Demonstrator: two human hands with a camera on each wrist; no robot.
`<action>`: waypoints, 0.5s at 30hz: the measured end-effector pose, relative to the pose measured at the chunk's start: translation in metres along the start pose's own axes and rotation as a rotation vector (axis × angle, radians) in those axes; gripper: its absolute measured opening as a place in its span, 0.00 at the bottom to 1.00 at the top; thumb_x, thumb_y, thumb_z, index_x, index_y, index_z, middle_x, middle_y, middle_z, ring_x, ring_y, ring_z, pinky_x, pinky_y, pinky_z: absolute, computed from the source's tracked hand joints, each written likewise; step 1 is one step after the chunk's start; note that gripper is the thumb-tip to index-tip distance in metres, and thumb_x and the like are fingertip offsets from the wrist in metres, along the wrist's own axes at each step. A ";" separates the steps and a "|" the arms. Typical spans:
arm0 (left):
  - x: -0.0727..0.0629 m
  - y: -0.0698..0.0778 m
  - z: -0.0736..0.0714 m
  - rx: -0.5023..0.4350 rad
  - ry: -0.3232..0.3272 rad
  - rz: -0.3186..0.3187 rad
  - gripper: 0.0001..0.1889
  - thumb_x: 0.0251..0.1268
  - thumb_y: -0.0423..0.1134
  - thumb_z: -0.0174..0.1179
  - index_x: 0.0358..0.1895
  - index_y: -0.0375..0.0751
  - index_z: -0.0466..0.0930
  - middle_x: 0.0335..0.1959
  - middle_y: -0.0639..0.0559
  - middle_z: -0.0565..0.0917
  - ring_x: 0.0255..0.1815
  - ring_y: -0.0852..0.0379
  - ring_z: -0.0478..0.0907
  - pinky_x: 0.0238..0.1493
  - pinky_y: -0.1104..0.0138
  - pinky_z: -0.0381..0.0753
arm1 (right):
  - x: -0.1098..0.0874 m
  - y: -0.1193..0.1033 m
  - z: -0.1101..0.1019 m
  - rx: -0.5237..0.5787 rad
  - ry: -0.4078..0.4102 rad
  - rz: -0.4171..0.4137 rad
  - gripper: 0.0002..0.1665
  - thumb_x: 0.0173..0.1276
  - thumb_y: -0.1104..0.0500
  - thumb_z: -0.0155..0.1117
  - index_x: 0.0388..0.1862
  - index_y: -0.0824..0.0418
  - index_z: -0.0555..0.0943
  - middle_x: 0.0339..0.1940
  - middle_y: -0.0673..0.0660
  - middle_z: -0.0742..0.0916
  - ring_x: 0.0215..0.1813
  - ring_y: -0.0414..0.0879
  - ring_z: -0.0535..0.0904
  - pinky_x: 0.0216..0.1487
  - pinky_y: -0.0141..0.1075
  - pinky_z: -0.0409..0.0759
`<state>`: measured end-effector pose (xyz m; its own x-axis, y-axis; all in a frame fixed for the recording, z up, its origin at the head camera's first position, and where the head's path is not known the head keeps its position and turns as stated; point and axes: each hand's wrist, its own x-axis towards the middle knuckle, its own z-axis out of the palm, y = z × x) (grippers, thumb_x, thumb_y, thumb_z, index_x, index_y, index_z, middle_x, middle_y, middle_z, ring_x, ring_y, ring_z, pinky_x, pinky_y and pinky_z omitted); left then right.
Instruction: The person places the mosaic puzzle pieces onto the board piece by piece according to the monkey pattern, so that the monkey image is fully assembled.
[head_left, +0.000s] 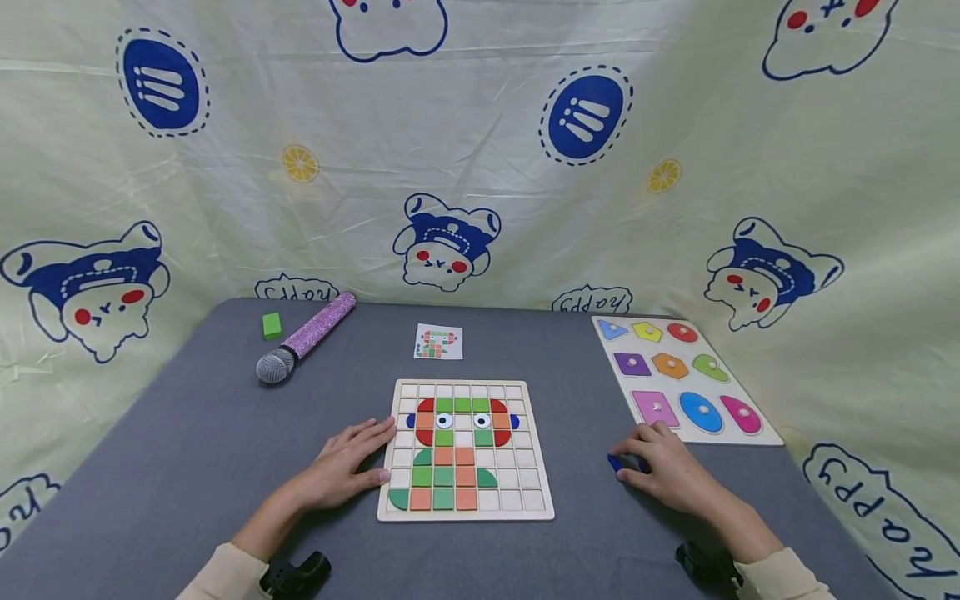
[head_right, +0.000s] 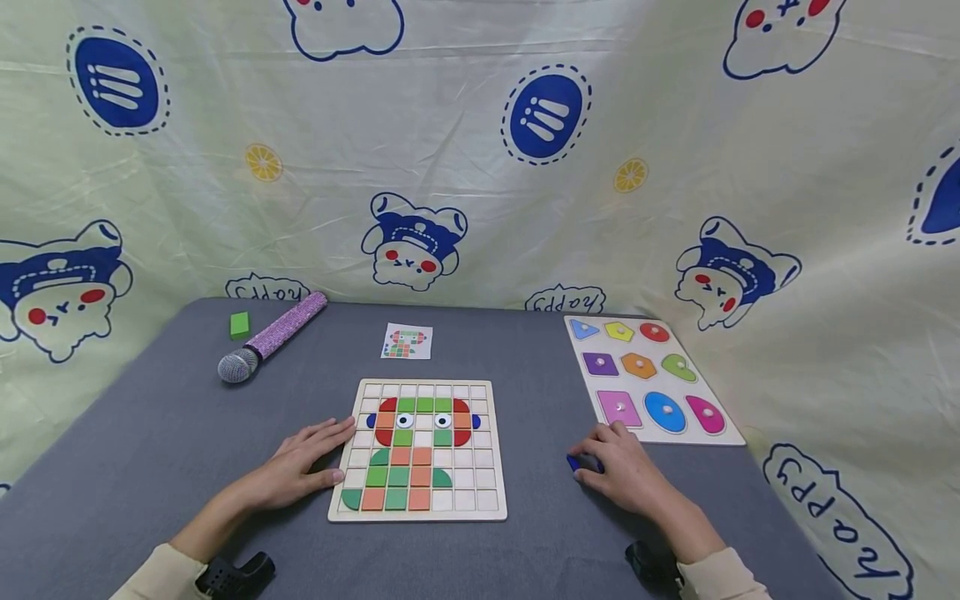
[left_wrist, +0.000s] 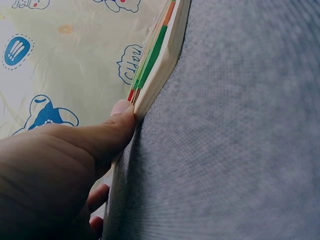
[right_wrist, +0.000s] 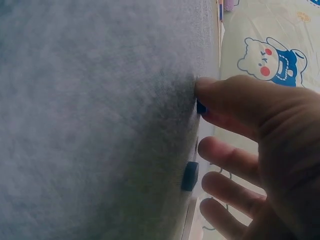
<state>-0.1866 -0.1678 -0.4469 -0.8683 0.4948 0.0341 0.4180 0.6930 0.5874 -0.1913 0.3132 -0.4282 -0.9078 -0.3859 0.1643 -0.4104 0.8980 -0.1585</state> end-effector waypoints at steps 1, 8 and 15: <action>0.000 0.000 0.000 0.000 0.000 0.001 0.34 0.66 0.52 0.55 0.72 0.44 0.58 0.75 0.47 0.59 0.75 0.38 0.51 0.65 0.36 0.48 | 0.000 0.000 0.000 0.002 -0.006 0.000 0.13 0.55 0.51 0.72 0.40 0.47 0.85 0.37 0.44 0.78 0.44 0.41 0.66 0.43 0.39 0.67; 0.000 0.000 0.000 0.000 0.000 0.010 0.34 0.66 0.51 0.55 0.72 0.43 0.58 0.75 0.46 0.59 0.75 0.38 0.51 0.65 0.35 0.48 | 0.003 -0.003 0.000 0.000 -0.006 -0.007 0.11 0.55 0.51 0.72 0.38 0.47 0.85 0.36 0.43 0.78 0.43 0.40 0.65 0.44 0.38 0.67; 0.000 0.000 -0.001 0.005 0.001 0.009 0.34 0.66 0.51 0.55 0.73 0.44 0.57 0.75 0.47 0.59 0.75 0.38 0.51 0.65 0.35 0.49 | 0.014 -0.027 0.000 0.001 -0.009 -0.032 0.13 0.53 0.48 0.73 0.38 0.48 0.85 0.35 0.44 0.78 0.43 0.40 0.66 0.45 0.38 0.69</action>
<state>-0.1867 -0.1681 -0.4462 -0.8650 0.5003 0.0399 0.4268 0.6914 0.5829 -0.1932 0.2832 -0.4218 -0.8948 -0.4167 0.1602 -0.4396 0.8849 -0.1542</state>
